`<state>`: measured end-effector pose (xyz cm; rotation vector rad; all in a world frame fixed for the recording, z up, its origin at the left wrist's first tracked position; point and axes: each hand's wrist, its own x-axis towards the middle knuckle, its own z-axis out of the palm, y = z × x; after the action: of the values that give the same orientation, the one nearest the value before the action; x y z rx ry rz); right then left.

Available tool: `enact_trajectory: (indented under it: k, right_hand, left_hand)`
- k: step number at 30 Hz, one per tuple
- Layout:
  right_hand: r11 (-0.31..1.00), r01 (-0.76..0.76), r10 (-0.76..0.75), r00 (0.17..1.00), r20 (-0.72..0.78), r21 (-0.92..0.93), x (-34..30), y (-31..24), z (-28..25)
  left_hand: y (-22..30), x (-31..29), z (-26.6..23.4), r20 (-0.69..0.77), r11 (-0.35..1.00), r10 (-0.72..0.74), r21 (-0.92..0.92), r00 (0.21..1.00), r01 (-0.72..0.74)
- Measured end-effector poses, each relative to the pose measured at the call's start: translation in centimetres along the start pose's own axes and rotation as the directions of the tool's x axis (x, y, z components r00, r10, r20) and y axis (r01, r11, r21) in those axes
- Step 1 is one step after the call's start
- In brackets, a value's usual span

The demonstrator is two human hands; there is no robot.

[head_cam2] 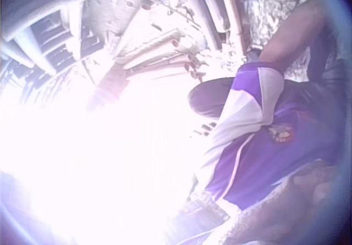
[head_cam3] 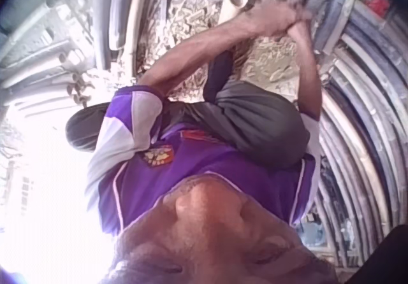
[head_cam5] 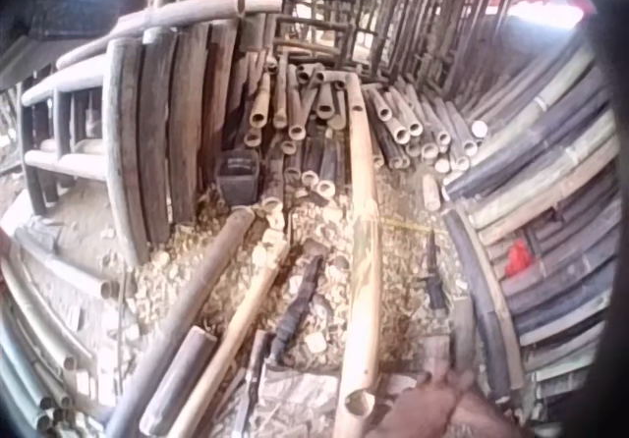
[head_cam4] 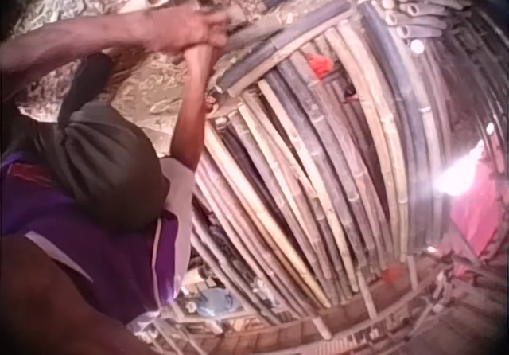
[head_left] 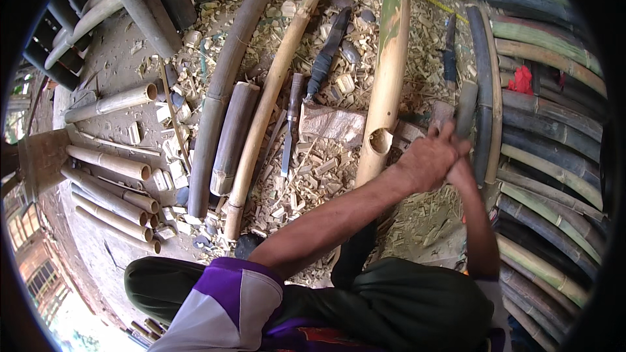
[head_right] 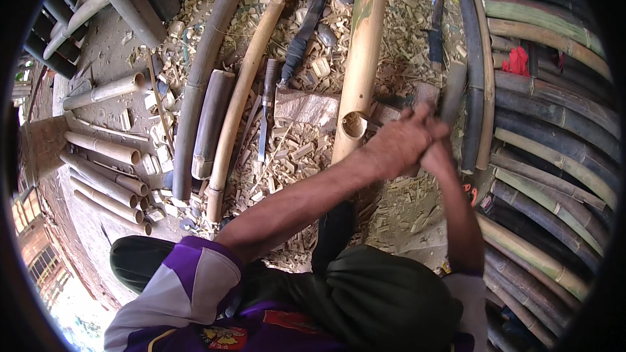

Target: The person sits on the ground and uses a chisel and wooden mallet to carve and shape a bamboo pole. They repeatedly strike the chisel to remove material, then switch to a knife to refine the edges and interior of the bamboo piece.

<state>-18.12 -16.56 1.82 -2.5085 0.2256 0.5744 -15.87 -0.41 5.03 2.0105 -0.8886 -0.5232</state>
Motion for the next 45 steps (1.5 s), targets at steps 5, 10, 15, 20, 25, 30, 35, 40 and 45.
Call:
enact_trajectory:
  k: [5, 10, 15, 20, 25, 30, 35, 40, 45]
  right_hand:
    - [0.719, 0.339, -0.120, 0.920, 0.373, -0.606, 2.3, -11.5, -5.0]
    - [0.354, 0.599, -0.474, 0.777, 0.414, -0.718, 5.1, -12.9, -1.8]
    - [0.487, 0.704, -0.529, 0.709, 0.466, -0.517, 3.9, -9.8, -3.8]
    - [0.919, 0.298, -0.112, 0.823, 0.556, -0.257, 1.2, -4.1, -4.8]
    - [0.983, 0.041, 0.045, 0.886, 0.461, -0.176, -1.7, -1.8, -1.5]
    - [0.984, 0.087, -0.014, 0.907, 0.422, -0.154, -4.5, -5.5, 2.0]
    - [0.925, 0.298, -0.179, 0.889, 0.420, -0.237, -4.1, -8.4, 3.6]
    - [0.932, 0.212, -0.019, 0.837, 0.547, -0.293, -2.1, -4.8, -2.5]
    - [0.969, 0.023, 0.115, 0.839, 0.531, -0.245, -3.5, -4.1, 1.3]
  left_hand:
    - [-1.2, -1.3, -2.1, -0.415, 0.945, -0.131, -0.327, 0.900, -0.013]
    - [-2.5, -2.8, -0.8, -0.754, 0.906, -0.272, -0.411, 0.598, -0.106]
    - [-1.0, -2.1, 0.4, -0.626, 0.946, -0.242, -0.322, 0.741, 0.038]
    - [2.9, -0.8, -0.4, -0.099, 0.906, -0.382, -0.236, 0.919, 0.351]
    - [2.5, -1.2, -0.5, 0.103, 0.923, -0.326, -0.181, 0.940, 0.340]
    - [0.1, -2.7, -1.6, 0.470, 0.976, -0.093, -0.132, 0.878, 0.174]
    - [-1.0, -2.9, -3.8, 0.562, 0.973, -0.004, -0.188, 0.827, 0.133]
    - [2.5, -4.4, 0.5, -0.180, 0.903, -0.304, -0.367, 0.935, 0.223]
    - [1.0, -5.3, -0.8, 0.046, 0.924, -0.179, -0.336, 0.983, 0.184]
